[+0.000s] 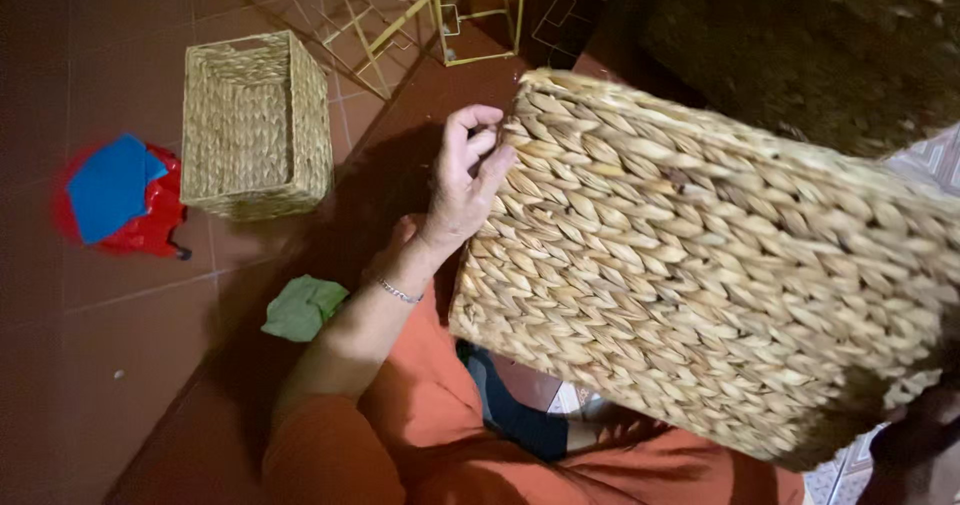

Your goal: The person trims the edges of a woven basket using scissors. They rotate the basket to access different sides and cut protruding fibers along the rim.

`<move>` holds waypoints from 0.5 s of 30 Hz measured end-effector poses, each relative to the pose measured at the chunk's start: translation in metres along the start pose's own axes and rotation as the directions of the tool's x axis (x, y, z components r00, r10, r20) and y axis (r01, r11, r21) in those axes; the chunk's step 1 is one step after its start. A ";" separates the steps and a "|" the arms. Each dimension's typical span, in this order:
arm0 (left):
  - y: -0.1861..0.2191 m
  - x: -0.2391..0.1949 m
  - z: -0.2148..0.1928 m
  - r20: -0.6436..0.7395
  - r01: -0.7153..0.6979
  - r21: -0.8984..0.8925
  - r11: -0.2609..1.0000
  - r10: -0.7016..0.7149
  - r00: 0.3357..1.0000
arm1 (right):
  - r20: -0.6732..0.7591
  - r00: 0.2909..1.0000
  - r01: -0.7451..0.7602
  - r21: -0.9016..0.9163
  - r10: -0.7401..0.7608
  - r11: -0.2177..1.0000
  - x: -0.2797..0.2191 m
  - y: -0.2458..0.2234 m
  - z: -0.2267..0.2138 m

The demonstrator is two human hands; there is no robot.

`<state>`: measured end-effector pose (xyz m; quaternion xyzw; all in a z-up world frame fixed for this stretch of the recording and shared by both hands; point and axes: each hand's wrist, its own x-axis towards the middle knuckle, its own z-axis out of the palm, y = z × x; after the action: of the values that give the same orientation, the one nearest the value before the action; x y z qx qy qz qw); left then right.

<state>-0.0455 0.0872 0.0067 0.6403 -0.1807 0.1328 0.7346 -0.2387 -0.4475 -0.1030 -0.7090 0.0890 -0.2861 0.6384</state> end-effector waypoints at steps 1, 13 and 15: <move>0.005 -0.003 0.000 0.004 -0.002 -0.007 1.000 0.002 1.000 | 0.000 1.000 0.016 0.000 -0.016 1.000 -0.004 0.002 -0.003; -0.027 -0.017 -0.032 -0.139 -0.054 0.282 0.958 0.096 0.986 | 0.007 0.999 0.032 -0.057 -0.031 0.998 -0.033 -0.018 0.013; -0.024 -0.025 -0.037 -0.136 -0.145 0.461 0.875 0.232 0.963 | -0.011 1.000 0.014 -0.110 -0.015 0.994 -0.040 -0.028 0.017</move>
<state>-0.0540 0.1213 -0.0295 0.7557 -0.1372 0.3015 0.5650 -0.2694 -0.4081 -0.0882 -0.7418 0.1031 -0.2896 0.5960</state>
